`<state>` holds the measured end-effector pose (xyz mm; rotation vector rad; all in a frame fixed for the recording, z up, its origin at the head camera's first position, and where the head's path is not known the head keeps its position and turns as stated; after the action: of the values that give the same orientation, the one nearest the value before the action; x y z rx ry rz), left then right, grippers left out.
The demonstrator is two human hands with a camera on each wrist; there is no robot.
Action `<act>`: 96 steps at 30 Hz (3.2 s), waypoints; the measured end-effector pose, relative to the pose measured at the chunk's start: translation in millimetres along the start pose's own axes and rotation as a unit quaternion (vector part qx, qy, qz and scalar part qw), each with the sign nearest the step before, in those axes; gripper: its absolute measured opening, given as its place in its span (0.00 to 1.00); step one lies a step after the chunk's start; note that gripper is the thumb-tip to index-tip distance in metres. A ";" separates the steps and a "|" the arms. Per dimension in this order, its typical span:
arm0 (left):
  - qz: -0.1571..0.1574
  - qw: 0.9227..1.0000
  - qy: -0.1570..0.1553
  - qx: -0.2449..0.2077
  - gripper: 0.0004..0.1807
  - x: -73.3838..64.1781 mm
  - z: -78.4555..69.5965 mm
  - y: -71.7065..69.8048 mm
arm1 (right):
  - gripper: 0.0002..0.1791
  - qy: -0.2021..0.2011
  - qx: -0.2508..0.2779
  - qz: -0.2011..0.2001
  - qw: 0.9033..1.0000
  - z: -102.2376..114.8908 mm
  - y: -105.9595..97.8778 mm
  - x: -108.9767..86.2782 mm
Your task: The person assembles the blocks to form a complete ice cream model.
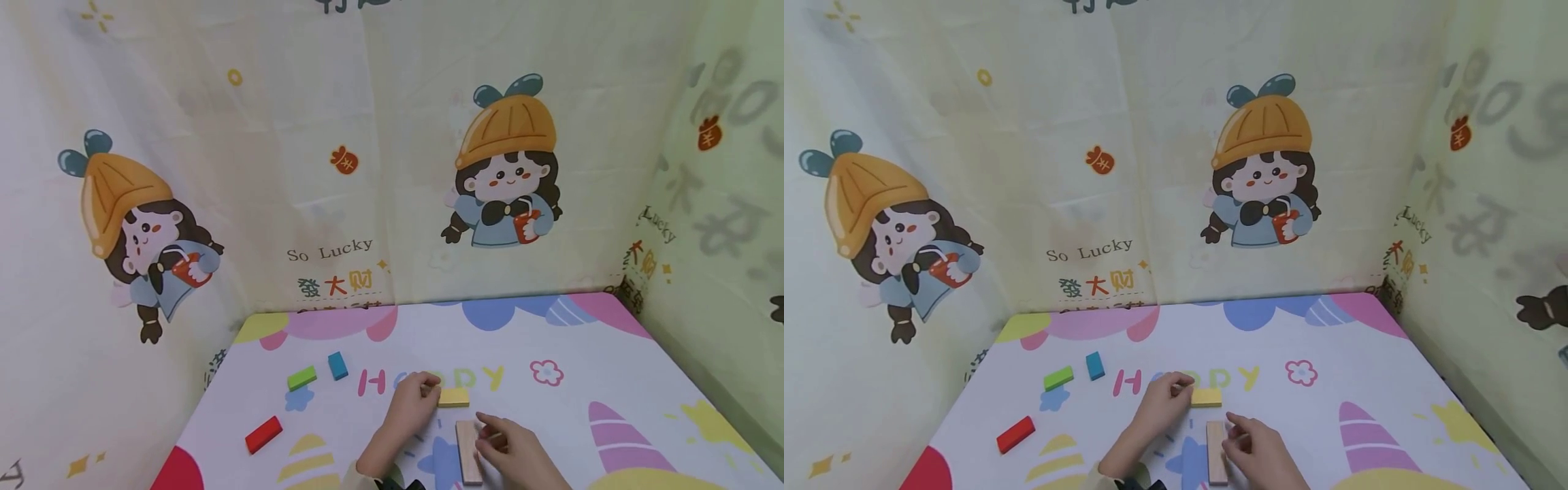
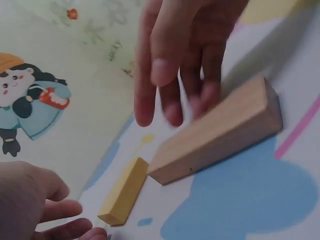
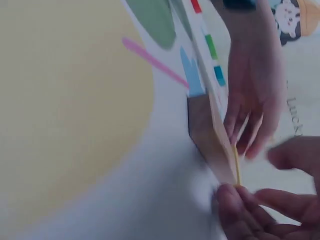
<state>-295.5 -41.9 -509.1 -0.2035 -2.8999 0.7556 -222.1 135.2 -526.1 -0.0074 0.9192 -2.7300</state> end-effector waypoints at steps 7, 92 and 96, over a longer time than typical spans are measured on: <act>-0.019 0.982 -0.096 -0.164 0.21 -17.6 17.8 -7.7 | 0.32 0.056 0.203 -0.044 0.977 -10.3 -15.9 19.3; -0.103 0.959 -0.167 0.203 0.14 -77.6 104.7 -243.0 | 0.38 -0.192 -0.203 0.094 0.955 8.2 18.0 -9.3; -0.098 0.949 -0.235 0.186 0.17 -90.2 130.6 -258.0 | 0.38 -0.202 -0.215 0.093 0.951 7.8 19.6 -8.4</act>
<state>-253.4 -341.8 -503.8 0.3497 -3.0393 1.4574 -208.6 117.6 -530.9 -0.5122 1.2837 -2.1861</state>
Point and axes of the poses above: each hand's wrist, its own x-axis towards the middle knuckle, its own y-axis out of the palm, z = x × y, the point moved 10 cm from there along x, towards the middle knuckle, and after that the axes turned 6 degrees about -x, right-handed, at the moved point
